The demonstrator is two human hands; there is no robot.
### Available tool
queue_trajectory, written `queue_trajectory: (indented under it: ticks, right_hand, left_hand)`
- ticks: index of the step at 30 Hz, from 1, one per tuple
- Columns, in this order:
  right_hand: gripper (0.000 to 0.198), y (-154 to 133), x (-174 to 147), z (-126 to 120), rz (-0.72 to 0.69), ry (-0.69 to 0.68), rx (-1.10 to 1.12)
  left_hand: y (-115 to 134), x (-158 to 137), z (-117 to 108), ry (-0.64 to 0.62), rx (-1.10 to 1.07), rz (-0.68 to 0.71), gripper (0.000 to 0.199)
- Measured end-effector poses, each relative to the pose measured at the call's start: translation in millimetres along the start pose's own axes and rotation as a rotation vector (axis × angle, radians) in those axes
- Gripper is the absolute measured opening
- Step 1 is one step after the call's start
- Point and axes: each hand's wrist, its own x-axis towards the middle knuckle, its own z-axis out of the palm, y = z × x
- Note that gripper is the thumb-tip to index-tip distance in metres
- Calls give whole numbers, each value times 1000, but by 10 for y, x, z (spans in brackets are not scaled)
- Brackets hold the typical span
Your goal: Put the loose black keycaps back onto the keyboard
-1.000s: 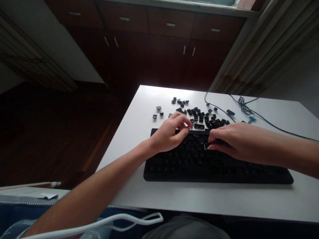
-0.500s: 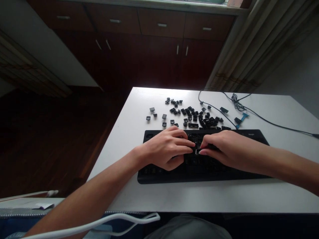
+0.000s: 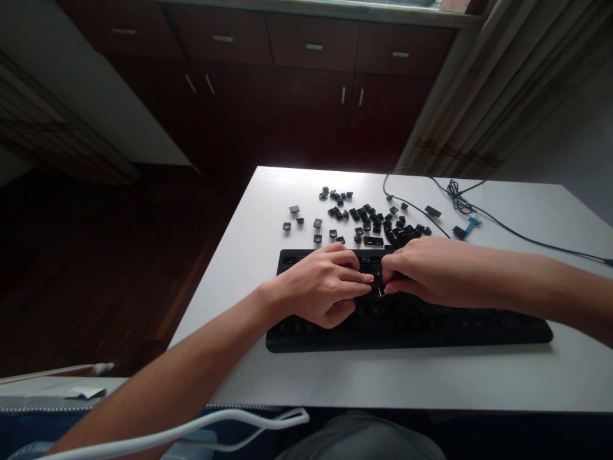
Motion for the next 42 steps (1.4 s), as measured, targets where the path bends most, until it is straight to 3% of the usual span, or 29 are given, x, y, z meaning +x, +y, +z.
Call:
queue_trajectory:
  ticks: [13,27,35,42]
  right_hand:
    - [18,-36,40,-133,-3,-80,-87]
    - [22,75,41,-45,-42,-63,-7]
    - [12,22,88,-19,-105,-6,-247]
    - [14,3,-13,114,-160,135,-281]
  left_hand:
    - [-26,-26,29,13,61,15,40]
    - [-19,-15,46,23,123,25,31]
    - [-18,-10,46,18,131,29,31]
    - [-15,-2,46,24,120,22,32]
